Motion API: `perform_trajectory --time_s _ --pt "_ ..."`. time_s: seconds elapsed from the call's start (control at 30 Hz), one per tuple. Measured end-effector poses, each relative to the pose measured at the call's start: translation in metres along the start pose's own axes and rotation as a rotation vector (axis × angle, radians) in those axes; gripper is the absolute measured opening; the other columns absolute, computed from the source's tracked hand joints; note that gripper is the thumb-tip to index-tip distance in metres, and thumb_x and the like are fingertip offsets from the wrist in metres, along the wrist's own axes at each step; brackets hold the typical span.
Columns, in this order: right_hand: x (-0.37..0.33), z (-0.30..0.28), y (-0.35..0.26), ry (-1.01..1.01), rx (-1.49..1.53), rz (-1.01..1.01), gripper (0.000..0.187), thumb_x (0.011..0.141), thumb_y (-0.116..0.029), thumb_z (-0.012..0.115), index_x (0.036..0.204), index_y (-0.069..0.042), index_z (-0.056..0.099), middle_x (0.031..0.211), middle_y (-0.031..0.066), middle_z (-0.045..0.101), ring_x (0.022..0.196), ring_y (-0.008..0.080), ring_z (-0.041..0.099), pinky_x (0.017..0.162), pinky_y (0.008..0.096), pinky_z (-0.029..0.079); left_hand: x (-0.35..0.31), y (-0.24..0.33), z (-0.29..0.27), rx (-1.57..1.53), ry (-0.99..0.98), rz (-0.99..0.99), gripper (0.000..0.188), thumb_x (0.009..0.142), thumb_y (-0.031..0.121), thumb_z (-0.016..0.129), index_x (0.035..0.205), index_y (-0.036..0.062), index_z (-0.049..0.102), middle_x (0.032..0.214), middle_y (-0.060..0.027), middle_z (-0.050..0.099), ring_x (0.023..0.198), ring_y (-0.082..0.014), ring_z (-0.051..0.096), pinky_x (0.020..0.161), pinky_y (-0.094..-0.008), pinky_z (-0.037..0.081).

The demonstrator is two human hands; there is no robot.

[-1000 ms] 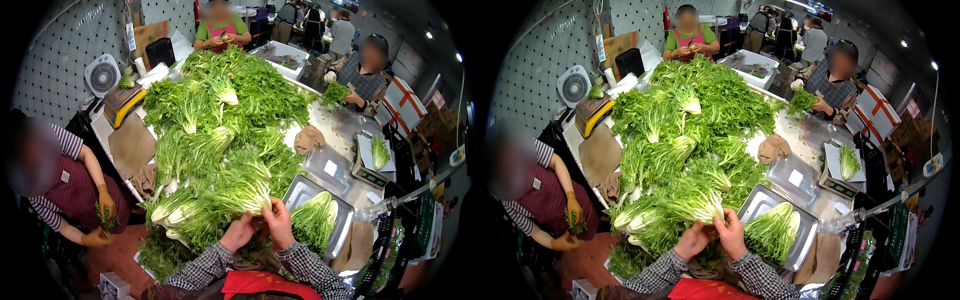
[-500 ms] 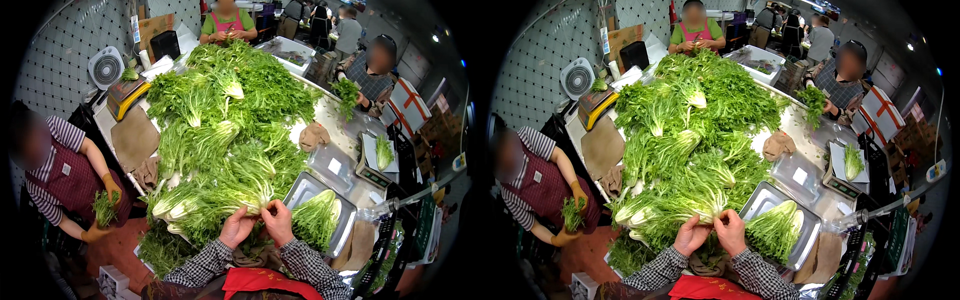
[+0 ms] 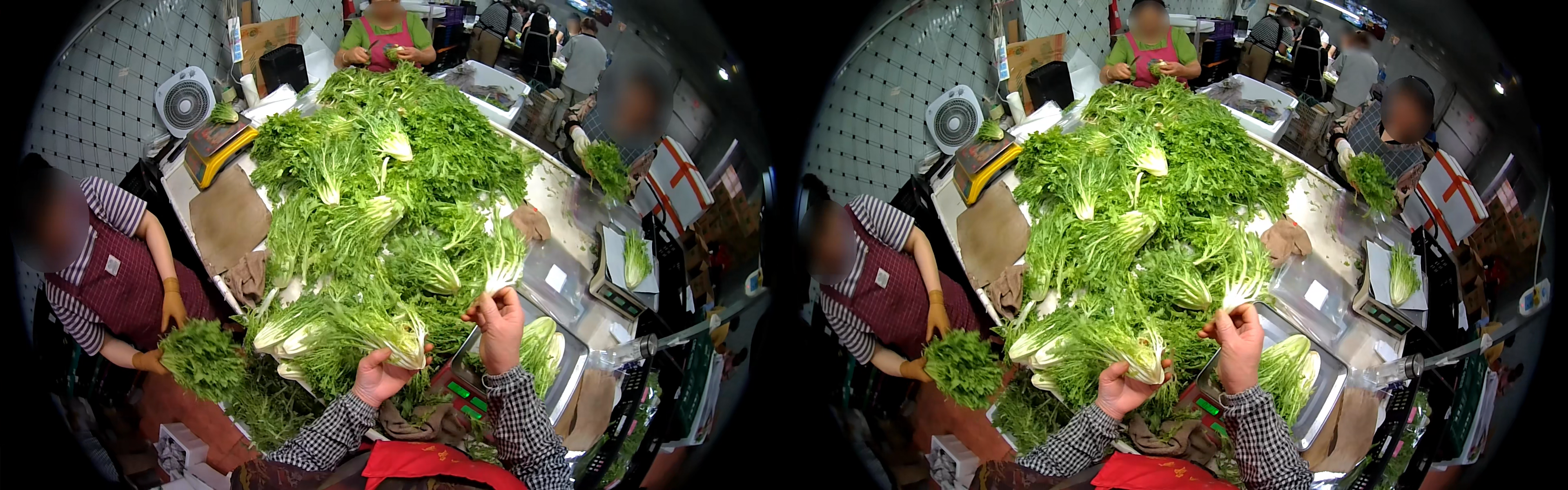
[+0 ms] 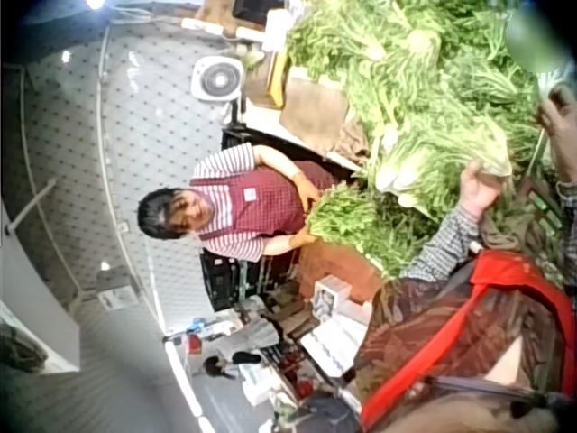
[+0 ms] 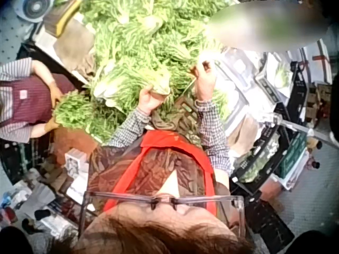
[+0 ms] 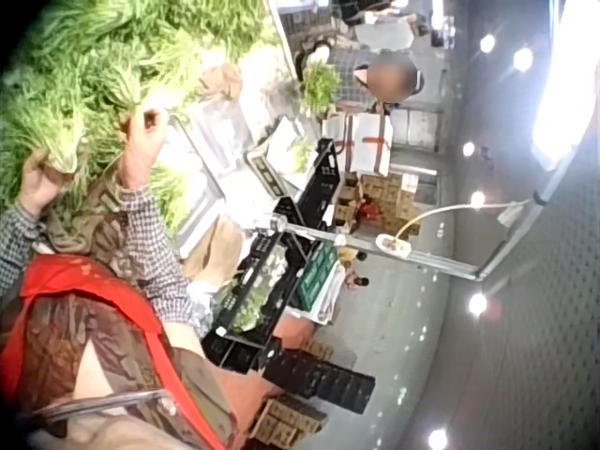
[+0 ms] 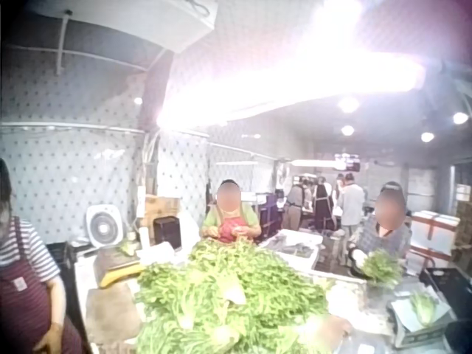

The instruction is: The person sorts and trims leafy green vegetables, weighs them on a digital scale, and places them into plastic bags. The person then seals the bags and places them into a crate.

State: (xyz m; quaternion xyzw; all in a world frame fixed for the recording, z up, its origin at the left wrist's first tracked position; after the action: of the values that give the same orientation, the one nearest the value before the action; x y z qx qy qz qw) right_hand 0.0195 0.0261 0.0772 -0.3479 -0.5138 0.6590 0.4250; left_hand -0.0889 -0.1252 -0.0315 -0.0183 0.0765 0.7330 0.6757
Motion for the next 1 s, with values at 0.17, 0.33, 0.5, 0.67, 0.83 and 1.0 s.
perform_trajectory --time_s 0.17,0.33,0.5,0.67,0.83,1.0 --pt "-0.036 0.025 0.028 -0.34 -0.481 0.292 0.02 0.091 -0.015 0.066 0.102 0.001 0.063 0.091 0.0066 0.064 0.076 0.0143 0.063 0.067 0.0244 0.052 0.004 0.005 -0.009 0.079 0.008 0.024 0.07 0.077 0.022 0.073 0.138 0.0031 0.046 0.136 -0.0158 0.054 0.131 -0.0345 0.047 0.116 -0.0507 0.028" --pt "-0.052 0.023 0.044 -0.19 -0.282 0.009 0.009 0.09 -0.007 0.066 0.093 0.001 0.064 0.087 0.003 0.061 0.073 0.0102 0.059 0.065 0.022 0.048 0.008 0.005 0.0 0.101 -0.011 0.023 0.069 0.078 0.021 0.073 0.139 0.0073 0.045 0.138 -0.0152 0.052 0.134 -0.0323 0.044 0.116 -0.0514 0.027" --pt "-0.058 0.019 0.074 -0.079 0.287 0.356 0.005 0.096 -0.009 0.056 0.095 -0.004 0.054 0.086 0.004 0.061 0.068 0.011 0.057 0.06 0.024 0.047 0.011 0.006 0.012 -0.023 -0.015 0.05 0.066 0.08 0.018 0.073 0.14 0.0188 0.044 0.142 -0.0129 0.049 0.135 -0.0334 0.043 0.116 -0.052 0.028" --pt "-0.047 0.022 0.048 -0.09 0.795 0.358 0.006 0.098 -0.012 0.047 0.094 -0.007 0.048 0.086 0.0071 0.061 0.063 0.0156 0.055 0.056 0.0319 0.045 0.012 0.007 -0.005 -0.2 0.034 0.088 0.058 0.083 0.02 0.068 0.137 0.0108 0.048 0.143 -0.018 0.046 0.135 -0.037 0.042 0.114 -0.0517 0.033" --pt "-0.038 0.013 0.022 -0.194 -0.217 0.153 0.027 0.102 -0.024 0.051 0.116 -0.002 0.053 0.096 0.0099 0.064 0.074 0.0166 0.064 0.065 0.0305 0.054 0.012 0.004 0.02 -0.004 -0.09 0.071 0.07 0.078 0.02 0.071 0.141 0.0087 0.044 0.15 -0.0145 0.04 0.138 -0.033 0.038 0.117 -0.0482 0.028" --pt "-0.077 0.036 0.056 -0.485 0.156 0.548 0.036 0.1 -0.019 0.057 0.128 0.002 0.054 0.101 0.0076 0.065 0.078 0.0146 0.065 0.068 0.0277 0.055 0.016 -0.007 0.028 0.171 -0.106 -0.099 0.067 0.084 0.032 0.071 0.142 0.0107 0.046 0.153 -0.0111 0.036 0.137 -0.027 0.039 0.116 -0.0432 0.029"
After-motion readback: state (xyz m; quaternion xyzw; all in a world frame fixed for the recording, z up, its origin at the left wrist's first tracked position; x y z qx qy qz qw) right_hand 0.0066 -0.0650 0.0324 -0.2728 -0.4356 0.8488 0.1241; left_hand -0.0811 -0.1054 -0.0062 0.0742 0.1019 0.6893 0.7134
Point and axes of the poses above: each hand's wrist, its own x-axis towards the middle knuckle, its own z-axis out of the palm, y = z × x, the point moved 7 cm from there along x, towards the middle knuckle
